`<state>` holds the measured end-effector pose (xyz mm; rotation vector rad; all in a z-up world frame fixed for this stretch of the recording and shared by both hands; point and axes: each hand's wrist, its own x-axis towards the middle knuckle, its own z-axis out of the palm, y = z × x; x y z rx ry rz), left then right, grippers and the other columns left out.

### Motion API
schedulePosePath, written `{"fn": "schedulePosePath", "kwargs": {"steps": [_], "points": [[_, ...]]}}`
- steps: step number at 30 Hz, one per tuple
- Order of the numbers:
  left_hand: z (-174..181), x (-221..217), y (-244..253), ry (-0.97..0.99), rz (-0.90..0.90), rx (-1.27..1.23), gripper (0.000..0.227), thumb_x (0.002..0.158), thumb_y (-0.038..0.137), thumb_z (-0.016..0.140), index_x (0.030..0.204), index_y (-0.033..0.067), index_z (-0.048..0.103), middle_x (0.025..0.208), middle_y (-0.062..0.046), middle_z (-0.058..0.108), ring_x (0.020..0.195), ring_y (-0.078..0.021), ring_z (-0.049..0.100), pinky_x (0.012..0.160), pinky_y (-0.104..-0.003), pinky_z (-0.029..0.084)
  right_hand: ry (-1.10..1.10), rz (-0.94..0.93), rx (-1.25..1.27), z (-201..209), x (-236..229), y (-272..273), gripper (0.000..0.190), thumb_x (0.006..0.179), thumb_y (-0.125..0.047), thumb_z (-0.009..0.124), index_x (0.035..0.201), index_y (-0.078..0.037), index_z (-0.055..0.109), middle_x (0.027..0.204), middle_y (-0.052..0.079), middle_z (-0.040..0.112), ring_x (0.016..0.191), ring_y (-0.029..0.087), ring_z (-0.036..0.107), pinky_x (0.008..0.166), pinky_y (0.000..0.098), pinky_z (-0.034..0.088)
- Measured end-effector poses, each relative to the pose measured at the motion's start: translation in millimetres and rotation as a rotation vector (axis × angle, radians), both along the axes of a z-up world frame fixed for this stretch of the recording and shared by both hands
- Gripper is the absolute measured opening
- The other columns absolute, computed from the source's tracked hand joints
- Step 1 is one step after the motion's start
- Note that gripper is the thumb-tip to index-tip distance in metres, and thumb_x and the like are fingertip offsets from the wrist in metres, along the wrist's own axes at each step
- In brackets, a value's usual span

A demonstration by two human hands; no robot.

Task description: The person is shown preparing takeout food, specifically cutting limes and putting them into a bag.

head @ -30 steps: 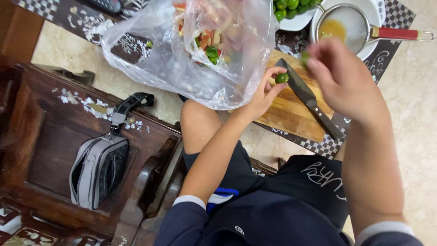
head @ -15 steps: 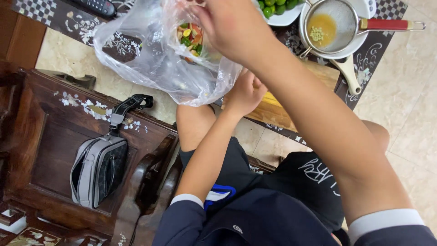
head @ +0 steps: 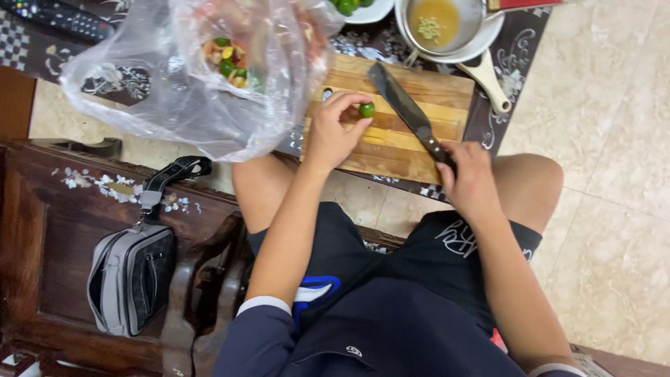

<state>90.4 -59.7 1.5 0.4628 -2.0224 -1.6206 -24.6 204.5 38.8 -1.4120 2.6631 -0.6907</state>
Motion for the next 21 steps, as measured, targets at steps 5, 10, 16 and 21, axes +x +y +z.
{"fn": "schedulePosePath", "kwargs": {"steps": [5, 10, 16, 21], "points": [[-2.9, 0.6, 5.2, -0.108, 0.047, -0.307, 0.029, 0.080, 0.014, 0.085, 0.107, 0.0096, 0.075, 0.102, -0.006, 0.075, 0.095, -0.0217, 0.069, 0.087, -0.036, 0.053, -0.075, -0.025, 0.093, 26.6, 23.3, -7.1, 0.062, 0.079, -0.013, 0.080, 0.133, 0.004, 0.053, 0.115, 0.029, 0.058, 0.099, 0.048, 0.056, 0.086, 0.0511, 0.047], [0.3, 1.0, 15.2, -0.168, 0.059, -0.528, 0.027, 0.078, 0.023, 0.086, 0.102, 0.0134, 0.078, 0.105, -0.001, 0.078, 0.099, -0.0220, 0.067, 0.087, -0.038, 0.042, -0.329, -0.048, 0.094, -15.4, 23.3, 13.0, 0.051, 0.088, -0.005, 0.067, 0.133, 0.004, 0.045, 0.110, 0.028, 0.059, 0.103, 0.043, 0.061, 0.092, 0.0506, 0.049], [-2.1, 3.4, 13.4, -0.204, 0.071, -0.597, 0.024, 0.081, 0.029, 0.085, 0.099, 0.0139, 0.082, 0.105, 0.000, 0.079, 0.100, -0.0186, 0.066, 0.086, -0.036, 0.040, -1.061, -0.325, 0.040, -11.7, 45.5, 10.1, 0.024, 0.100, -0.013, 0.050, 0.119, 0.002, 0.049, 0.089, 0.018, 0.064, 0.073, 0.033, 0.066, 0.066, 0.0450, 0.056], [-3.8, 3.0, 14.8, -0.214, 0.085, -0.585, 0.024, 0.083, 0.031, 0.084, 0.100, 0.0144, 0.083, 0.103, 0.000, 0.079, 0.100, -0.0182, 0.066, 0.086, -0.035, 0.040, -0.747, -0.277, 0.033, 1.2, 63.1, -8.7, 0.024, 0.102, -0.016, 0.051, 0.121, -0.001, 0.054, 0.074, 0.019, 0.068, 0.068, 0.034, 0.070, 0.066, 0.0443, 0.053]]}}
